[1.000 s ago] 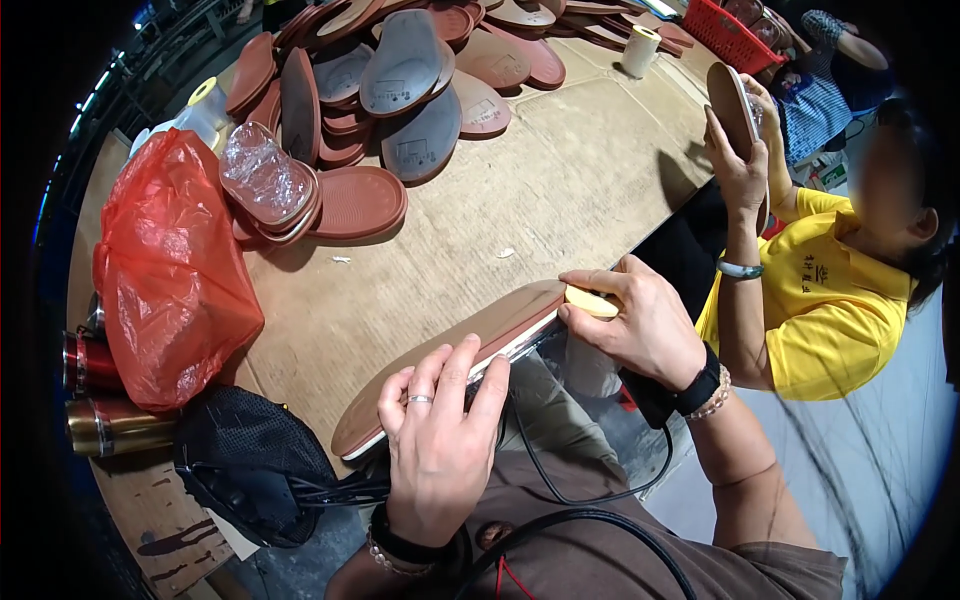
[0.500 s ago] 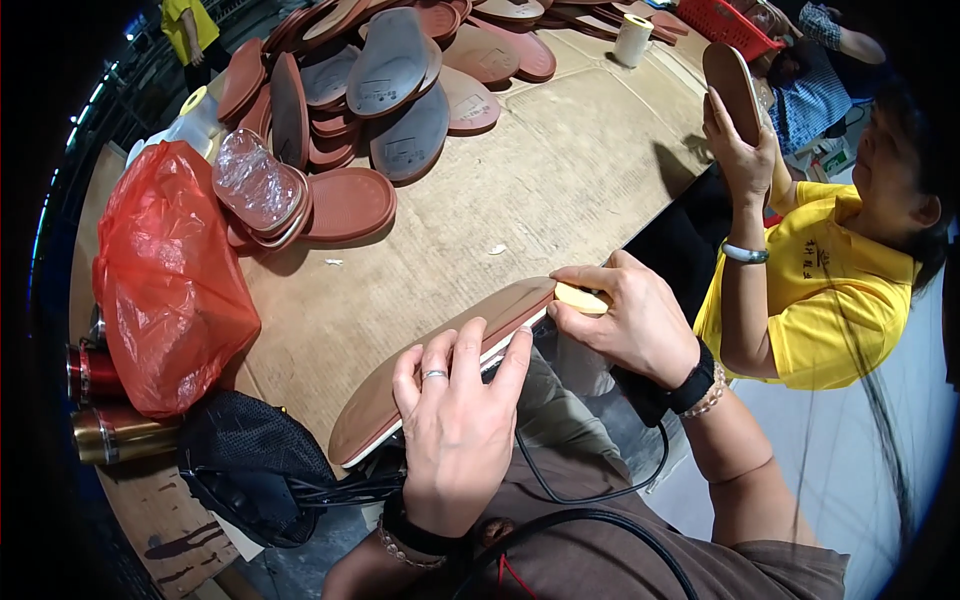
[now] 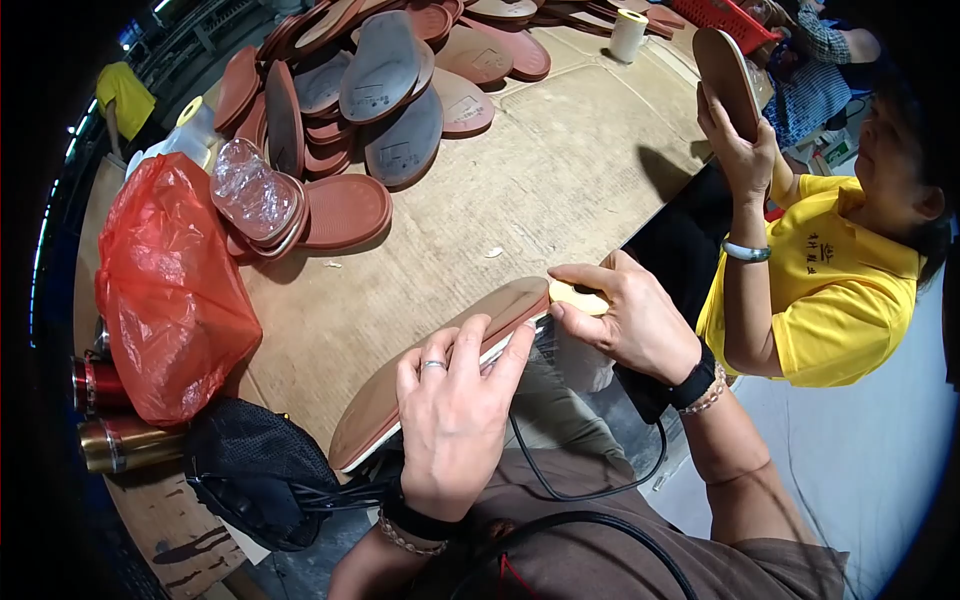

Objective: Wrapping shoe soles in plastic film for manufacturing.

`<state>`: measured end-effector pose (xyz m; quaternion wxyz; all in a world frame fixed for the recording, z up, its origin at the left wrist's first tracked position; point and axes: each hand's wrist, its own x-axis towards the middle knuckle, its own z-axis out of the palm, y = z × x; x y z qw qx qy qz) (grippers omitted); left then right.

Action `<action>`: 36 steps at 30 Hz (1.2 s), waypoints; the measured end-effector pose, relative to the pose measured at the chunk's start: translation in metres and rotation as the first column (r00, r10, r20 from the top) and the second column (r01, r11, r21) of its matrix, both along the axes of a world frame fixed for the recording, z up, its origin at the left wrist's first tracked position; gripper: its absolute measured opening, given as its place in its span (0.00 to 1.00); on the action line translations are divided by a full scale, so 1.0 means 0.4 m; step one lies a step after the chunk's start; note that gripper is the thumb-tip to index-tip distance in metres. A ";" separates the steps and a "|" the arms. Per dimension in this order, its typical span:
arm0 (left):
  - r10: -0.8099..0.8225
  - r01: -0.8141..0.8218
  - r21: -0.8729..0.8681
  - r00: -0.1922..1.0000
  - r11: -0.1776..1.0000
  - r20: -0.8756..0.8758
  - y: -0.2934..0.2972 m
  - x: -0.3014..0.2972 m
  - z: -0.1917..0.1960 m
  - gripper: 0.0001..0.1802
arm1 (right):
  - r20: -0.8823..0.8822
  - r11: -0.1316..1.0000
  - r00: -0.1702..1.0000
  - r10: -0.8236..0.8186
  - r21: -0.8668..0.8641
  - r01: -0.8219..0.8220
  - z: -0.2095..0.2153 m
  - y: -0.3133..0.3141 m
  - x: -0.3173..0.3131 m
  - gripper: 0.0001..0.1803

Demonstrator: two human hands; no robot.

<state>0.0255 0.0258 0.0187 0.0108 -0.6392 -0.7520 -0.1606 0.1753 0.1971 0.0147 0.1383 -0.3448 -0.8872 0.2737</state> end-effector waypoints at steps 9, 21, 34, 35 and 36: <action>0.001 -0.001 -0.028 1.000 1.000 0.009 -0.002 -0.001 -0.005 0.34 | -0.053 0.995 0.998 -0.037 -0.095 0.032 -0.011 0.007 0.013 0.26; -0.021 0.020 -0.012 0.999 1.000 -0.031 -0.001 -0.006 0.004 0.29 | 0.006 0.995 0.995 -0.100 0.013 0.100 0.000 0.004 -0.003 0.25; -0.030 0.030 -0.008 0.998 1.000 -0.053 -0.005 -0.007 0.001 0.29 | 0.074 0.995 0.996 -0.053 0.085 0.047 0.028 0.017 -0.015 0.25; -0.016 0.015 -0.022 1.000 1.000 -0.023 -0.005 -0.004 0.003 0.32 | 0.075 0.995 0.996 -0.052 0.084 0.046 0.028 0.014 -0.015 0.25; -0.001 0.001 -0.036 1.000 0.999 0.007 -0.004 -0.003 0.004 0.35 | 0.065 0.993 0.996 -0.065 0.098 0.059 0.030 0.012 -0.015 0.24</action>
